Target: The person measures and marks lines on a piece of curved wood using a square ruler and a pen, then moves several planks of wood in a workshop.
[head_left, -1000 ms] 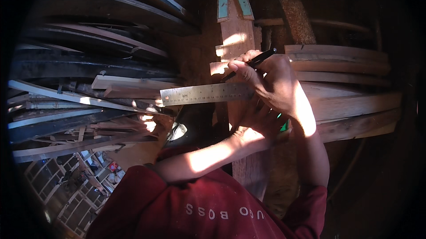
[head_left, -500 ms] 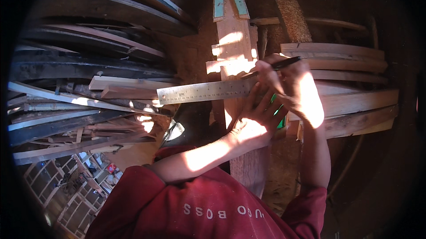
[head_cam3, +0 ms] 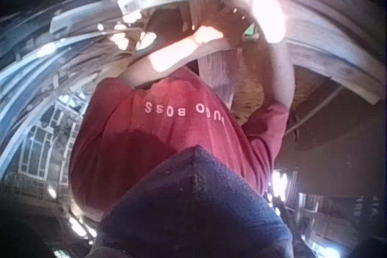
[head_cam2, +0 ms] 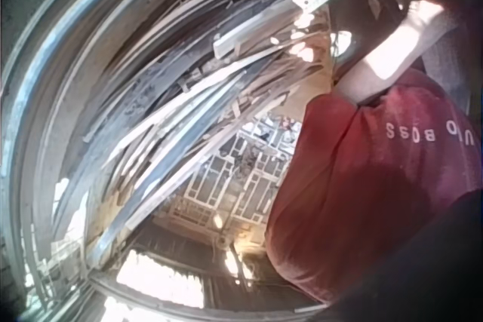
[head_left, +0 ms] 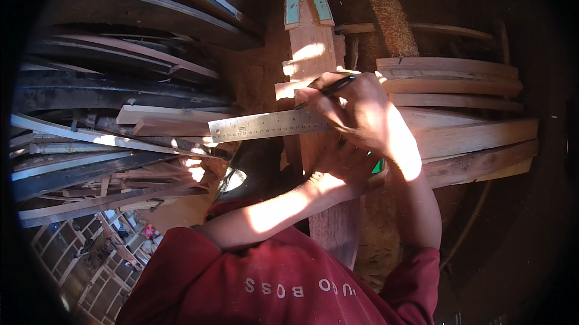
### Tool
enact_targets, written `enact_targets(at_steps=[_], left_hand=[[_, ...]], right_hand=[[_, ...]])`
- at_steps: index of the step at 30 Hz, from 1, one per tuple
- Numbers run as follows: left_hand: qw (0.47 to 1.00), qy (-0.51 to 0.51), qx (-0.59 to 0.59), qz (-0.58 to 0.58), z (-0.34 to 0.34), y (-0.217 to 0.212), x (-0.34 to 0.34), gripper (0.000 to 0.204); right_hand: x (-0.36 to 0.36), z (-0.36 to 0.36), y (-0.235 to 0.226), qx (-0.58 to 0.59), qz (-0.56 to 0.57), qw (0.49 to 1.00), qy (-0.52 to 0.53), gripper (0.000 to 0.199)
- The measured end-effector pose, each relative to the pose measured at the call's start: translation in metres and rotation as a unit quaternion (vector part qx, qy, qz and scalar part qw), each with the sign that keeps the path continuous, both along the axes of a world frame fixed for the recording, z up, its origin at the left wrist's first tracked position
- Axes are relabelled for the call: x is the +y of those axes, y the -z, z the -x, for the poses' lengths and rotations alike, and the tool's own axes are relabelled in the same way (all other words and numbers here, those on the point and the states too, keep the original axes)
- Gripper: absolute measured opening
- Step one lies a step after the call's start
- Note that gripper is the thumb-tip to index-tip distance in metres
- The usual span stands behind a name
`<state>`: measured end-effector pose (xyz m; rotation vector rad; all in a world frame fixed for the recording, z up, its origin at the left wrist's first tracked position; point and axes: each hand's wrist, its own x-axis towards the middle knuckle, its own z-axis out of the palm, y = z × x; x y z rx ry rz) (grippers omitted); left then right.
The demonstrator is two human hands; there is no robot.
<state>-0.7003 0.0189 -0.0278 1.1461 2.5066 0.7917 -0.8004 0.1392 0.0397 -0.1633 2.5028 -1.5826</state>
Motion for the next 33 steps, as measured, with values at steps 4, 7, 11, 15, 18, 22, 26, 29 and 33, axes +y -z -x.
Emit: enact_targets(at_steps=[4, 7, 11, 15, 18, 22, 26, 29, 33], left_hand=[[0.997, -0.024, 0.076, -0.010, 0.005, -0.002, -0.002, 0.064], [1.000, 0.013, 0.027, -0.006, 0.018, -0.020, 0.000, 0.059], [0.999, 0.015, 0.045, 0.006, 0.020, -0.022, -0.002, 0.059], [0.999, 0.017, 0.025, 0.016, 0.006, -0.007, -0.007, 0.066], [1.000, 0.001, 0.011, -0.014, 0.004, -0.007, -0.004, 0.066], [1.000, 0.002, 0.008, -0.010, 0.010, -0.007, -0.005, 0.065], [1.000, 0.004, -0.001, -0.014, 0.020, -0.025, 0.000, 0.060], [1.000, 0.013, -0.017, -0.007, 0.024, -0.034, 0.000, 0.059], [1.000, 0.014, 0.020, 0.008, 0.018, -0.033, 0.000, 0.060]], right_hand=[[0.029, -0.017, -0.011, -0.092, 0.004, 0.992, 0.081, 0.019], [0.066, -0.027, -0.017, 0.037, -0.152, 0.986, 0.051, 0.021], [0.068, -0.029, -0.016, -0.035, -0.078, 0.986, 0.142, 0.022], [0.020, -0.005, -0.007, -0.035, 0.092, 0.994, 0.054, 0.018], [-0.005, 0.008, 0.010, 0.065, 0.034, 0.997, -0.011, 0.018], [0.008, -0.001, -0.002, -0.113, 0.004, 0.994, 0.014, 0.024], [0.058, -0.028, -0.004, -0.111, 0.077, 0.979, 0.151, 0.028], [0.088, -0.034, -0.012, -0.057, -0.232, 0.954, 0.182, 0.035], [0.114, -0.071, 0.043, 0.001, -0.132, 0.971, 0.200, 0.029]])
